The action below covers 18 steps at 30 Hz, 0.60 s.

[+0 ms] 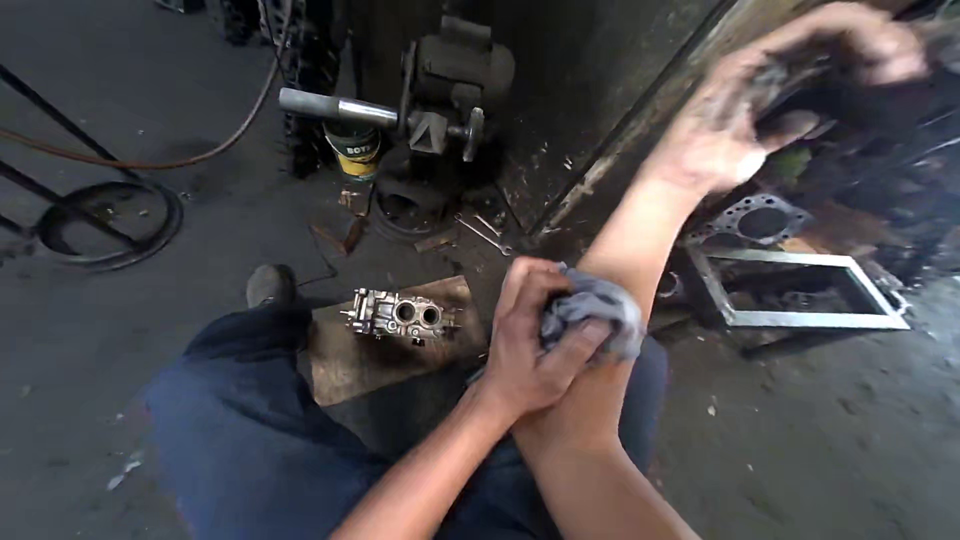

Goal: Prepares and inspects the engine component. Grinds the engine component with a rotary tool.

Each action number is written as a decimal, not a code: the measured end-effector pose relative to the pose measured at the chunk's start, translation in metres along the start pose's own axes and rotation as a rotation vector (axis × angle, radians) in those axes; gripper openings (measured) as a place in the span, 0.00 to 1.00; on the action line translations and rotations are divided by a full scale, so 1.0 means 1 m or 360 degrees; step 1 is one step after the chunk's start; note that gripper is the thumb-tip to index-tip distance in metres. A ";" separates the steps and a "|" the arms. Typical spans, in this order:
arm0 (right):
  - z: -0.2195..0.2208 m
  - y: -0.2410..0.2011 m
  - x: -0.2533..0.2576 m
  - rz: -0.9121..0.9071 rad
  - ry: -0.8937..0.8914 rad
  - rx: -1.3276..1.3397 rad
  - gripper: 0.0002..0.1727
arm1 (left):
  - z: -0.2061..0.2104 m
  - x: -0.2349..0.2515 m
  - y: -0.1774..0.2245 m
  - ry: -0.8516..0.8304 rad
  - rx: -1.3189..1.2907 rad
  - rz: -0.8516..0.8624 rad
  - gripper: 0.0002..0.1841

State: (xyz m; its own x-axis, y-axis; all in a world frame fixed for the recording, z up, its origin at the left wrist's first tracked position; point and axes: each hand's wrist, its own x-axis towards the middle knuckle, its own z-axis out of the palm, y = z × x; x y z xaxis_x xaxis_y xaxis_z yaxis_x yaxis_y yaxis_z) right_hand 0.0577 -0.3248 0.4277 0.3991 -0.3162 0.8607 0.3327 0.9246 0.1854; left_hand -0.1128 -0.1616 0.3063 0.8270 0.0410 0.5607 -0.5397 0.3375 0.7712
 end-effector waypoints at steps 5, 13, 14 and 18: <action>0.068 0.052 -0.073 0.0495 0.0578 -0.1868 0.34 | -0.006 0.062 0.024 0.0176 -0.0231 -0.0239 0.16; 0.100 0.041 -0.200 0.1588 0.0327 -0.2438 0.34 | -0.075 0.104 -0.009 0.0014 -0.0159 -0.0679 0.20; 0.093 0.043 -0.199 0.1553 0.0368 -0.2468 0.35 | -0.083 0.098 -0.013 -0.0076 -0.0224 -0.0854 0.24; 0.062 0.059 -0.214 0.1372 0.0414 -0.3018 0.29 | -0.092 0.044 -0.028 -0.0313 -0.0483 -0.1516 0.38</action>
State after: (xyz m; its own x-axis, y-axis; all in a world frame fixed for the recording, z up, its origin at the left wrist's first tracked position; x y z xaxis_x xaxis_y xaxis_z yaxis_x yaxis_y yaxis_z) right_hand -0.0613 -0.1897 0.2836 0.9187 -0.1975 0.3420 0.2328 -0.4287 -0.8729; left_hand -0.0471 -0.0830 0.2814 0.8366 -0.5154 -0.1857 0.4147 0.3744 0.8294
